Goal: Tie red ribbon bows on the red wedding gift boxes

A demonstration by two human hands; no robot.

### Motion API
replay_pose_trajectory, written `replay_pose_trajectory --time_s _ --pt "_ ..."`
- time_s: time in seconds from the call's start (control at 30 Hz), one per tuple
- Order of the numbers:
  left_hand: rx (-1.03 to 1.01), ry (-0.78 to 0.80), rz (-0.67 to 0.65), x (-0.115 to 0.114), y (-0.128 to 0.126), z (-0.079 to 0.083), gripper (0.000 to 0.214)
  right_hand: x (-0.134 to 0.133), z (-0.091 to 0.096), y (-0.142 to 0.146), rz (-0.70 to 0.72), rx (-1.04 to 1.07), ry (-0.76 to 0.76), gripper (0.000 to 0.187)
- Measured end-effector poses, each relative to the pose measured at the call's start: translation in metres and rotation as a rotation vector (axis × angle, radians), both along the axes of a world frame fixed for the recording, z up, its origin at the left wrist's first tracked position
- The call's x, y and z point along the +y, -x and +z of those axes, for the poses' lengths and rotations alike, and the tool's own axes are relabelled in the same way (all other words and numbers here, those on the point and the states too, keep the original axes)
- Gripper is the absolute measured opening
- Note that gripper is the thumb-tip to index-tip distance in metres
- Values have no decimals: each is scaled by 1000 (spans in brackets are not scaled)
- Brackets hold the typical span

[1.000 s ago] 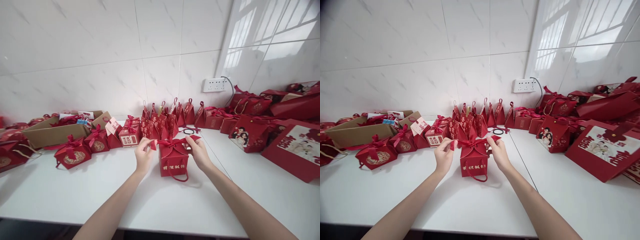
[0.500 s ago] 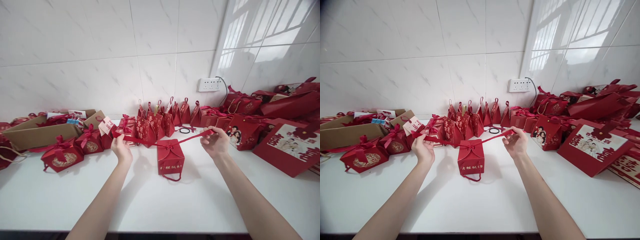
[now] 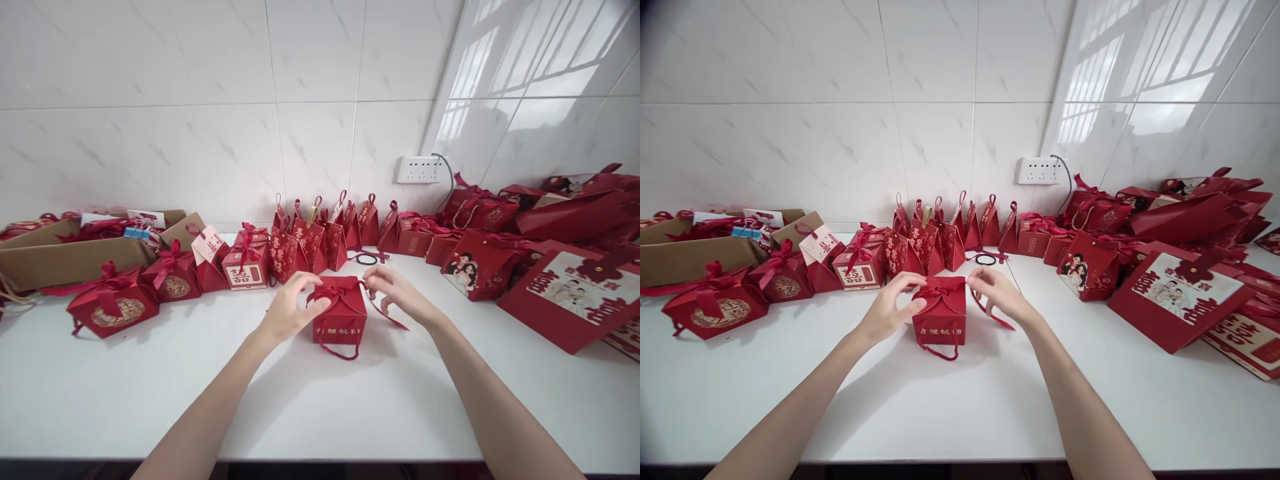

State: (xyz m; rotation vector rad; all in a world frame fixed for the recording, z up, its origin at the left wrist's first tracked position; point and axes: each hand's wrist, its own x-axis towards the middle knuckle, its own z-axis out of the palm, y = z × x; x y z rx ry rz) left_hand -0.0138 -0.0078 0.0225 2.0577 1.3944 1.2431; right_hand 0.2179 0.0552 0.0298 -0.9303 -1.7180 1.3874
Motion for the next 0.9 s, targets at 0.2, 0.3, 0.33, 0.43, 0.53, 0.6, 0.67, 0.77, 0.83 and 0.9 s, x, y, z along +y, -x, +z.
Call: replay_pose_trajectory --time_s 0.2,0.3,0.33,0.43,0.53,0.6,0.67,0.77,0.83,0.9 --pt "-85 171 -66 3 -2 -5 14 -8 -4 10 23 -236 -59 33" --pt "-80 94 36 6 1 -4 15 -11 1 4 91 -232 -14 36" --pt "-71 62 86 6 3 -4 15 -11 2 2 122 -217 3 38" --pt "-46 74 201 8 8 -1 16 -8 3 -2 237 -169 59 42" --pt "-43 197 217 10 13 3 20 -2 -1 -6 314 -138 106 40" --pt "-67 260 205 10 17 7 23 2 -4 -10 341 -80 142 37" --pt "-88 317 195 10 21 10 27 4 -5 -13 375 2 183 36" --pt "-92 492 170 8 32 15 39 8 -6 -21 429 47 233 35" --pt "-144 606 134 8 42 16 46 11 -8 -28 462 7 268 30" --pt "-240 672 85 8 53 15 49 15 -11 -34 486 -26 317 21"
